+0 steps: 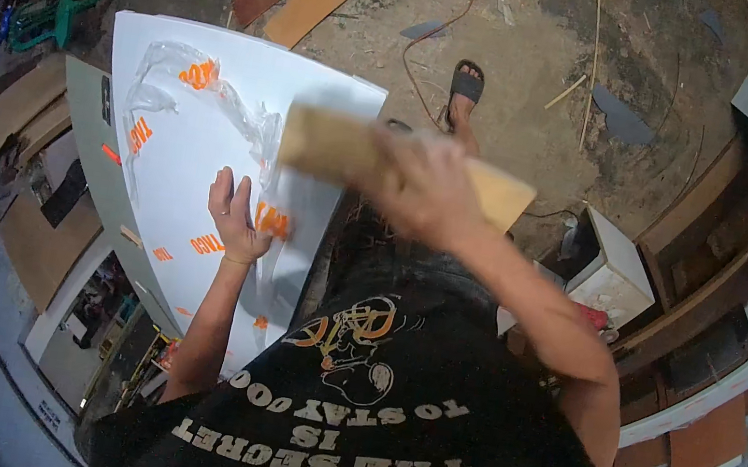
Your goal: The person sands the edges of a large white panel using a sanding block and then uses a small file to trim the plastic film at the corners.
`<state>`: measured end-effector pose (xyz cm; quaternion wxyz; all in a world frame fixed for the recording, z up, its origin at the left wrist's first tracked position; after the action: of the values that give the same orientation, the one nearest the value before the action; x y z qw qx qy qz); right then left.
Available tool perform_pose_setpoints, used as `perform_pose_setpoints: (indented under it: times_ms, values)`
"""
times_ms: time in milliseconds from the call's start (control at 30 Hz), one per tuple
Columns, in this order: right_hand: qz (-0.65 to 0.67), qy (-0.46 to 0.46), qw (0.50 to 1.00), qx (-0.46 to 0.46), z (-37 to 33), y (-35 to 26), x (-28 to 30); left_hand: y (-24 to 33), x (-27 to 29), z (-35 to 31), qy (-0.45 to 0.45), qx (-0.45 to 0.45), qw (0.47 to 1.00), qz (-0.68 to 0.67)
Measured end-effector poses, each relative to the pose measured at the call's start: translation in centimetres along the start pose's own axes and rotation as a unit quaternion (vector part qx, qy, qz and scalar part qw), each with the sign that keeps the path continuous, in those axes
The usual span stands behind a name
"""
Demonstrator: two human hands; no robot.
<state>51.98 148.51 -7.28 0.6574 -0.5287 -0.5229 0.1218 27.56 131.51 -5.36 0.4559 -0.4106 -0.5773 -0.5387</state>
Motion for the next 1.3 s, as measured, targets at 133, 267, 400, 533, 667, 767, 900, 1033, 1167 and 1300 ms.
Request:
perform_pose_setpoints:
  times_ms: [133,267,400,533,667,767,900,1033,1167,1300]
  values:
    - [-0.150,0.203,0.954,0.164,3.4,-3.2,1.9,0.7,0.3,0.3,0.011,-0.008,1.000,0.002]
    - [-0.123,0.101,0.946,0.283,4.8,-11.0,-4.5,-0.4,-0.7,-1.4,-0.013,0.022,1.000,-0.009]
    - [-0.040,0.040,0.969,0.240,-0.6,-7.6,-0.4,1.0,-1.1,-0.3,-0.036,-0.015,0.998,0.055]
    - [-0.141,0.068,0.977,0.146,-4.0,-1.5,8.9,0.2,1.5,-0.2,0.038,0.026,0.999,-0.009]
    - [-0.076,0.175,0.981,-0.020,-6.0,6.8,17.7,0.0,1.9,0.5,0.053,0.065,0.996,-0.016]
    - [0.194,0.241,0.942,-0.133,-5.6,13.8,18.5,-0.3,3.1,0.0,0.087,0.107,0.990,-0.044]
    - [0.218,0.130,0.956,-0.150,0.7,11.3,15.7,-0.1,2.1,-2.9,0.077,0.242,0.967,-0.023]
    - [0.037,-0.057,0.992,0.109,7.7,5.5,14.1,0.7,0.5,-7.0,0.139,0.423,0.895,-0.005]
    - [-0.115,-0.179,0.929,0.302,12.3,3.9,11.7,1.9,0.2,-7.4,0.159,0.467,0.866,0.080]
    - [-0.114,-0.219,0.841,0.481,12.3,1.5,9.3,1.8,0.5,-8.1,0.164,0.478,0.858,0.088]
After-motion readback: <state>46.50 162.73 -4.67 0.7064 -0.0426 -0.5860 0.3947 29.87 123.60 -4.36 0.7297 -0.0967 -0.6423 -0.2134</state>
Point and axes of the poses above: each hand's wrist, its own z-axis towards the middle knuckle, its own x-axis out of the back of the hand, y = z × x, the point moved 10 cm from there along z, towards the middle knuckle, and after that the axes turned 1 degree about z, right-handed, at the moved point
